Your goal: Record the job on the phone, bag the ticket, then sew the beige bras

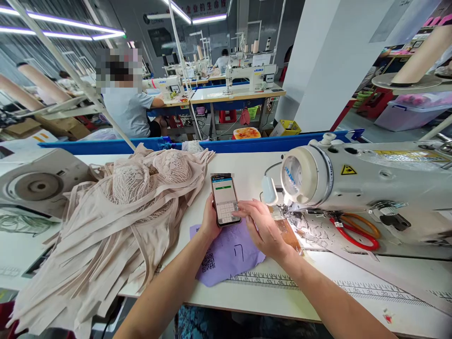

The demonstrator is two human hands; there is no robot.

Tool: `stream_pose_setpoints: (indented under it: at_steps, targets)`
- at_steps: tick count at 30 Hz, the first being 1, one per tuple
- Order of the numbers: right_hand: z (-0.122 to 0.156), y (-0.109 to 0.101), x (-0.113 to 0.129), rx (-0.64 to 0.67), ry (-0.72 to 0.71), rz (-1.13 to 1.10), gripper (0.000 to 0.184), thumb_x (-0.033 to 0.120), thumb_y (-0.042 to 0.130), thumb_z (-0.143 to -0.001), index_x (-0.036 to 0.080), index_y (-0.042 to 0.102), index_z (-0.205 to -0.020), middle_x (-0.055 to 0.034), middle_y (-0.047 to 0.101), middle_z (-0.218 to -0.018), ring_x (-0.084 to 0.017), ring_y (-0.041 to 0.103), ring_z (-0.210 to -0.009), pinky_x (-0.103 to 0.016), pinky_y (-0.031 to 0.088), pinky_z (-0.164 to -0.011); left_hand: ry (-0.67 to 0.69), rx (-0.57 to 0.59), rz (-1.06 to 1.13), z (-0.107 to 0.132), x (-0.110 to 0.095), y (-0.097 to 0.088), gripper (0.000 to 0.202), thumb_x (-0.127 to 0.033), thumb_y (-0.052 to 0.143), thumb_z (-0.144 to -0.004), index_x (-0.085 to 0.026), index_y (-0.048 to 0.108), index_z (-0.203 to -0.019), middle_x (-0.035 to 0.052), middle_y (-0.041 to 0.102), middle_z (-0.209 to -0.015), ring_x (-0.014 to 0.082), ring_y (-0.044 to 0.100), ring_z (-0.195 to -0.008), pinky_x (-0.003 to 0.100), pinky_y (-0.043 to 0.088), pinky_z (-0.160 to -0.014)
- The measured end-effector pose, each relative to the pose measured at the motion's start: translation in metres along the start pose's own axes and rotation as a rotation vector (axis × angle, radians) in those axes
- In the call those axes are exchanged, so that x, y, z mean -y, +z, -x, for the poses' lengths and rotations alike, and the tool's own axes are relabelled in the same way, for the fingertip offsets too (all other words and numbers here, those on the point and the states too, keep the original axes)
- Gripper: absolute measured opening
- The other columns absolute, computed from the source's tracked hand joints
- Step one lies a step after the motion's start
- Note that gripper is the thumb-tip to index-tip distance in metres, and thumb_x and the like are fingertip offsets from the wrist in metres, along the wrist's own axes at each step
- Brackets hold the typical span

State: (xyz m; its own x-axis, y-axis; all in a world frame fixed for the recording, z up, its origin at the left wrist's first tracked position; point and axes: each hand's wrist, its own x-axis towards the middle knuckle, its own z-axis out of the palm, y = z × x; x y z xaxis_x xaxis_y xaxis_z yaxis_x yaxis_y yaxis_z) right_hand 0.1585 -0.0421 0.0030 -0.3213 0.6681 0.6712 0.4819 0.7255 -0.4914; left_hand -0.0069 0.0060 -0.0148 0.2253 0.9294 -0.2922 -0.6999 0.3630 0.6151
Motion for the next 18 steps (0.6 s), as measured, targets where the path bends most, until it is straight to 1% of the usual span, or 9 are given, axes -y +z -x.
stream_pose_setpoints:
  at_steps: [3,6,10,13,18]
  targets:
    - [0.001,0.002,0.002,0.036,-0.032,-0.009,0.030,0.012,0.035,-0.097,0.021,0.057,-0.116,-0.0093,0.065,-0.114,-0.024,0.056,-0.116,-0.051,0.040,-0.106,0.003,0.039,-0.001,0.000,0.000,0.000,0.052,-0.055,0.048,-0.089,-0.009,0.069,-0.105,0.0150,0.073,-0.104,0.0312,0.068,-0.099,0.040,0.055,-0.085]
    - [0.002,0.004,0.000,0.063,-0.043,-0.010,0.030,0.012,0.036,-0.096,0.021,0.057,-0.116,-0.0097,0.065,-0.115,-0.024,0.056,-0.116,-0.053,0.040,-0.106,-0.014,0.055,-0.013,0.001,-0.001,0.001,0.055,-0.056,0.046,-0.090,-0.008,0.069,-0.104,0.0159,0.073,-0.102,0.0321,0.068,-0.100,0.041,0.055,-0.086]
    - [0.002,0.005,0.000,0.074,-0.040,-0.009,0.032,0.011,0.036,-0.096,0.021,0.055,-0.120,-0.0101,0.064,-0.116,-0.025,0.054,-0.118,-0.054,0.040,-0.106,-0.015,0.010,-0.020,0.003,-0.002,0.004,0.053,-0.054,0.043,-0.092,-0.009,0.070,-0.100,0.0152,0.074,-0.098,0.0314,0.068,-0.101,0.040,0.055,-0.088]
    - [0.000,0.007,0.004,0.079,-0.052,-0.013,0.033,0.011,0.036,-0.096,0.023,0.057,-0.120,-0.0089,0.063,-0.118,-0.024,0.053,-0.120,-0.053,0.039,-0.107,-0.016,-0.031,-0.026,0.005,-0.003,0.008,0.052,-0.050,0.039,-0.094,-0.009,0.071,-0.096,0.0139,0.074,-0.094,0.0299,0.069,-0.099,0.038,0.054,-0.089]
    - [-0.001,0.011,0.007,0.088,-0.073,-0.022,0.033,0.012,0.037,-0.097,0.024,0.058,-0.120,-0.0073,0.064,-0.116,-0.023,0.055,-0.115,-0.050,0.042,-0.106,-0.018,-0.030,0.018,0.008,-0.003,0.012,0.050,-0.044,0.035,-0.097,-0.010,0.071,-0.094,0.0108,0.075,-0.089,0.0281,0.070,-0.097,0.037,0.054,-0.090]
